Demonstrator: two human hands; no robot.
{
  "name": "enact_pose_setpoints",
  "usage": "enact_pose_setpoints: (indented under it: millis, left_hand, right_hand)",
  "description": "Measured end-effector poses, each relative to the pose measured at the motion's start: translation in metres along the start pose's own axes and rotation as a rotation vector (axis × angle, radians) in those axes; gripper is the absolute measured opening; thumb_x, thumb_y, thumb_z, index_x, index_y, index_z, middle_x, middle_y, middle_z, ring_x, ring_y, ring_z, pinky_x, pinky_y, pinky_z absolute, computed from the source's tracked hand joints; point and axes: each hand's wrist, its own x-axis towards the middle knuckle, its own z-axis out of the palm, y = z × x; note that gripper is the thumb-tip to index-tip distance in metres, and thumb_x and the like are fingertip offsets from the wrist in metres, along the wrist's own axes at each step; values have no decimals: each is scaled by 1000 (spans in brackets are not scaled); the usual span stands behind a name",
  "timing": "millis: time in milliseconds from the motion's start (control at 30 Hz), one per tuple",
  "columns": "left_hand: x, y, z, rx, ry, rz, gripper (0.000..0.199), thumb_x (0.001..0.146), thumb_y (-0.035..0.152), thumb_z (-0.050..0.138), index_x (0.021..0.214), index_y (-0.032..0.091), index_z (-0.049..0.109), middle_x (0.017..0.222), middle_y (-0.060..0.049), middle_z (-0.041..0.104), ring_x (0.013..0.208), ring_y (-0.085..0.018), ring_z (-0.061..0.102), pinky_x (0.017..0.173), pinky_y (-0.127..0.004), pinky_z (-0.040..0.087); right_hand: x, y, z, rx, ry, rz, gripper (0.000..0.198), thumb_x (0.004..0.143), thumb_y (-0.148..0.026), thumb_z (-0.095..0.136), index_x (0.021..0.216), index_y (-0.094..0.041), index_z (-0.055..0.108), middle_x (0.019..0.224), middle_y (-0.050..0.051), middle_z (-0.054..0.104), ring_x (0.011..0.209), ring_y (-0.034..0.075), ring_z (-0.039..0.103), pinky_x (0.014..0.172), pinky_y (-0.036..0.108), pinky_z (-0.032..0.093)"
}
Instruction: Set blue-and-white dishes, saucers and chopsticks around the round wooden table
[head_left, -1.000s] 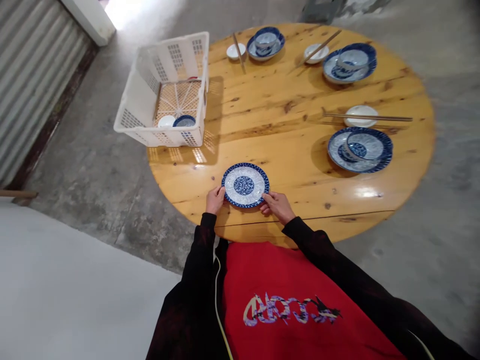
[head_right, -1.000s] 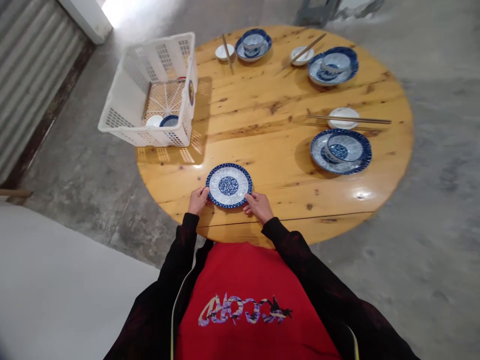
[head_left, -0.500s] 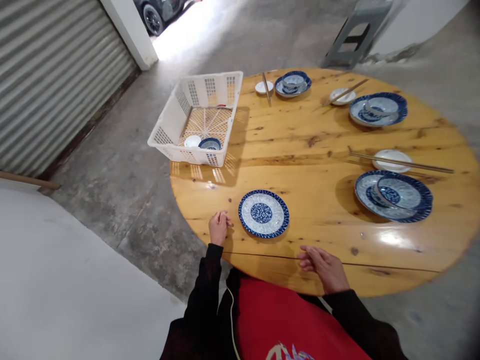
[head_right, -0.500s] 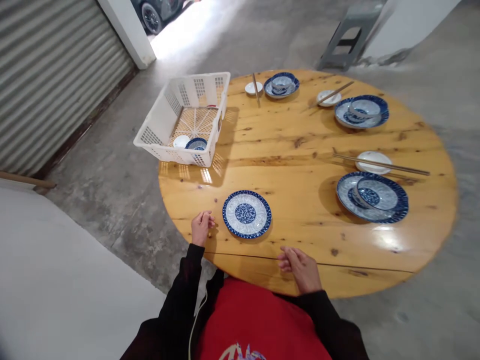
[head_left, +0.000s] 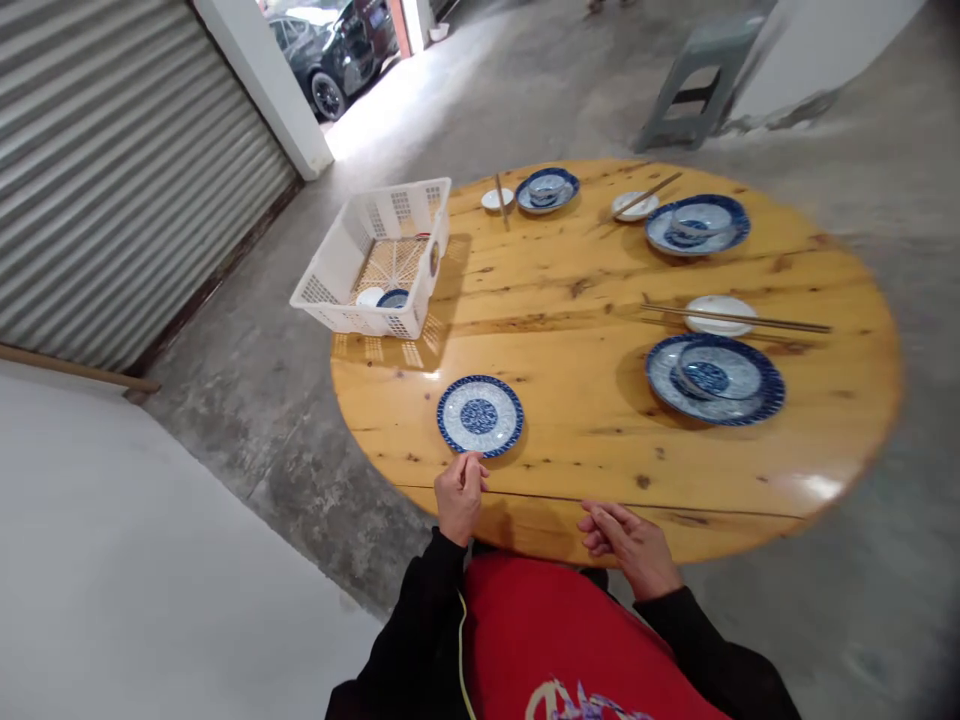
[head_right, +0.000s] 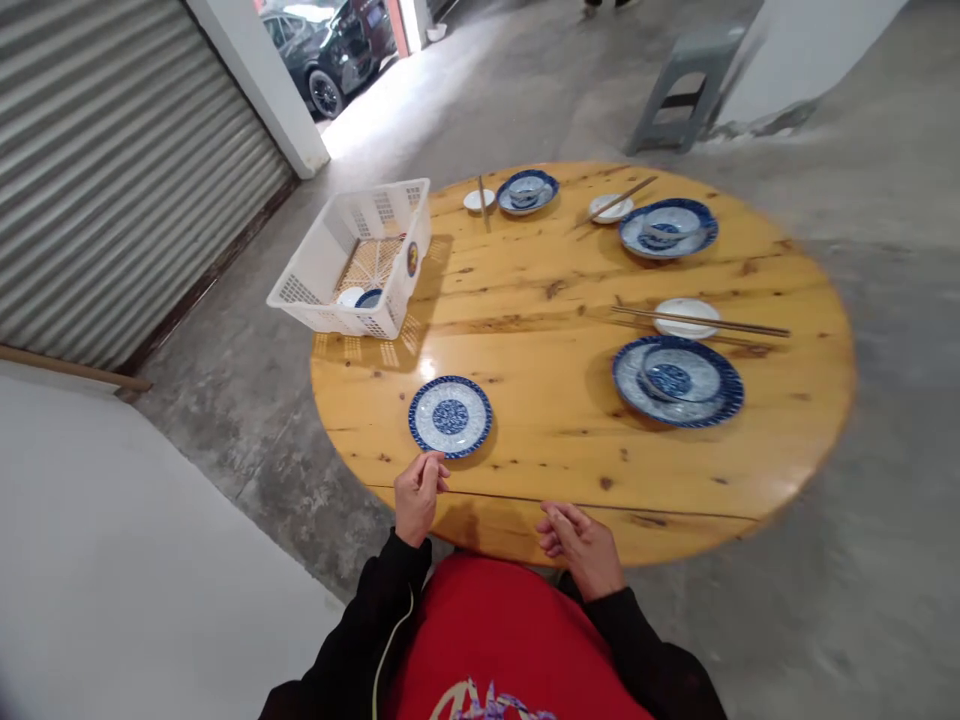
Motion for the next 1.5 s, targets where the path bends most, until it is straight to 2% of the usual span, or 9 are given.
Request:
enact_pose_setpoints:
  millis: [200, 400, 500, 600, 800, 1000, 1233, 1400, 1500]
  left_hand:
    - [-72, 38, 116, 88, -237, 33, 40, 95, 49, 46, 95, 17, 70, 73, -4, 68, 56, -13, 62, 57, -23, 47]
    - [-138, 49, 244, 169, -678, 116, 32, 94, 36, 43, 85, 17, 68, 68, -1, 67, 51, -10, 60, 54, -21, 43]
    - [-157, 59, 286, 221, -843, 248, 31, 94, 31, 43, 82, 18, 68, 69, 0, 68, 53, -9, 60, 54, -20, 42]
    - [-164, 71, 314, 274, -906, 320, 30, 94, 29, 44, 84, 18, 70, 69, 0, 69, 55, -10, 61, 55, -19, 43]
    - [-159, 92, 367, 327, -930, 309, 30, 95, 27, 44, 89, 17, 72, 73, -1, 72, 58, -11, 64, 59, -19, 46]
    - [-131, 108, 439, 273, -911, 254, 29, 94, 26, 45, 91, 18, 72, 73, 0, 72, 58, -11, 64, 59, -19, 46]
    - [-77, 152, 542, 107, -741, 169, 30, 95, 31, 45, 91, 17, 71, 72, 0, 70, 58, -11, 62, 59, -20, 46]
    - [-44, 185, 581, 51, -662, 105, 29, 94, 32, 46, 92, 17, 71, 73, -1, 70, 57, -11, 61, 58, -20, 45]
    - [-30, 193, 600, 48, -614, 66, 29, 94, 32, 46, 94, 17, 72, 72, -2, 70, 57, -11, 62, 57, -20, 45]
  right_hand:
    - [-27, 13, -124, 165, 82, 72, 60, 48, -66, 81, 80, -16, 69, 61, 4, 66, 46, 16, 59, 44, 27, 48]
    - [-60, 58, -259, 252, 314, 69, 53, 54, -59, 80, 85, -17, 71, 65, 5, 70, 51, 18, 63, 49, 30, 52]
    - [-74, 72, -296, 354, 428, 120, 57, 45, -59, 81, 83, -17, 70, 62, 5, 70, 49, 19, 62, 47, 30, 52]
    - [-79, 74, -310, 440, 509, 148, 61, 40, -59, 83, 83, -17, 69, 61, 5, 70, 49, 19, 61, 46, 30, 52]
    - [-57, 60, -344, 408, 455, 124, 62, 44, -61, 82, 84, -16, 68, 61, 5, 69, 48, 17, 60, 45, 29, 50]
    - [10, 29, -436, 254, 463, 94, 59, 49, -60, 79, 87, -16, 69, 65, 6, 71, 50, 18, 62, 47, 29, 53]
    - [83, -16, -533, 112, 405, 159, 53, 51, -59, 77, 85, -18, 69, 67, 6, 72, 53, 21, 65, 50, 32, 56]
    - [132, -53, -557, 57, 371, 219, 53, 50, -60, 76, 84, -20, 69, 68, 6, 72, 56, 21, 67, 53, 33, 57]
    - [170, -77, -563, 54, 224, 281, 55, 51, -61, 77, 86, -19, 71, 69, 6, 73, 57, 21, 67, 54, 31, 56]
